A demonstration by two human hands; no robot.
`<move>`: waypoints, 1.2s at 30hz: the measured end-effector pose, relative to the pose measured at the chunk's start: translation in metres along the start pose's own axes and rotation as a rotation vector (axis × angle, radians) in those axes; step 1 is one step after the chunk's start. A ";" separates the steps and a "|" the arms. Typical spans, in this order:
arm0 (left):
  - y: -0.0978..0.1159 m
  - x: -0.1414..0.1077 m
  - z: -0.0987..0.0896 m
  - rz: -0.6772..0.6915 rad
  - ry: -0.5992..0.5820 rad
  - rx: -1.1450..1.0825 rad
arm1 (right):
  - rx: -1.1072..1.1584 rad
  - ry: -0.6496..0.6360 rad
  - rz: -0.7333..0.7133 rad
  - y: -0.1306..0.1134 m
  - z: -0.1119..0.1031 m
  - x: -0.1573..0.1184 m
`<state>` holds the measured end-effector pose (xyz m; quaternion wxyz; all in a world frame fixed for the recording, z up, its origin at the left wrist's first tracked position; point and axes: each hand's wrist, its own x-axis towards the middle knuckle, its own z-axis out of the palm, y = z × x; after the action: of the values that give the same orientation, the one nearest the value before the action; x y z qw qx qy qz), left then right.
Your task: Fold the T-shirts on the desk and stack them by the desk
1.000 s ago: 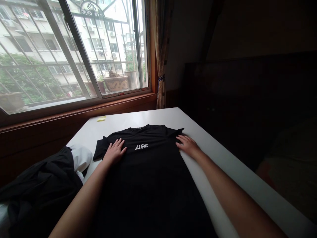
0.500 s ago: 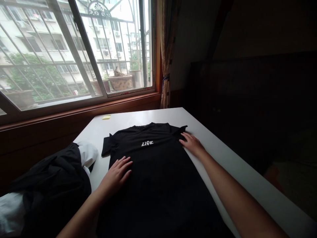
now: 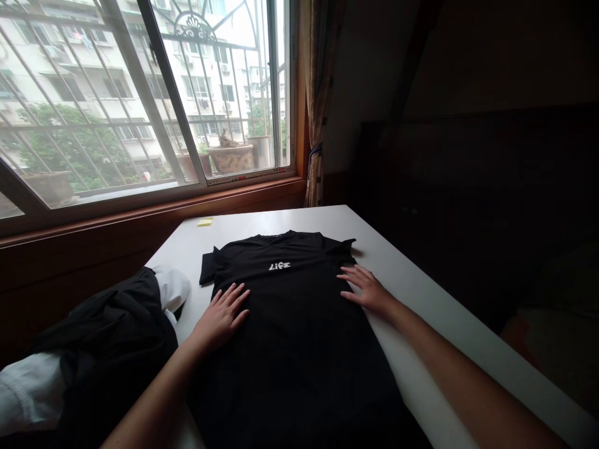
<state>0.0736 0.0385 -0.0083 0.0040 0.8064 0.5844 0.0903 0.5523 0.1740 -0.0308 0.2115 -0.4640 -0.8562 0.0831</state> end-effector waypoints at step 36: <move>0.024 -0.080 -0.023 0.049 0.113 -0.279 | 0.046 -0.005 -0.084 -0.054 -0.013 -0.060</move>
<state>0.0686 -0.0464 0.0061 0.0809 0.8056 0.5457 0.2161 0.5459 0.0931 -0.0181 0.2231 -0.4225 -0.8733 0.0950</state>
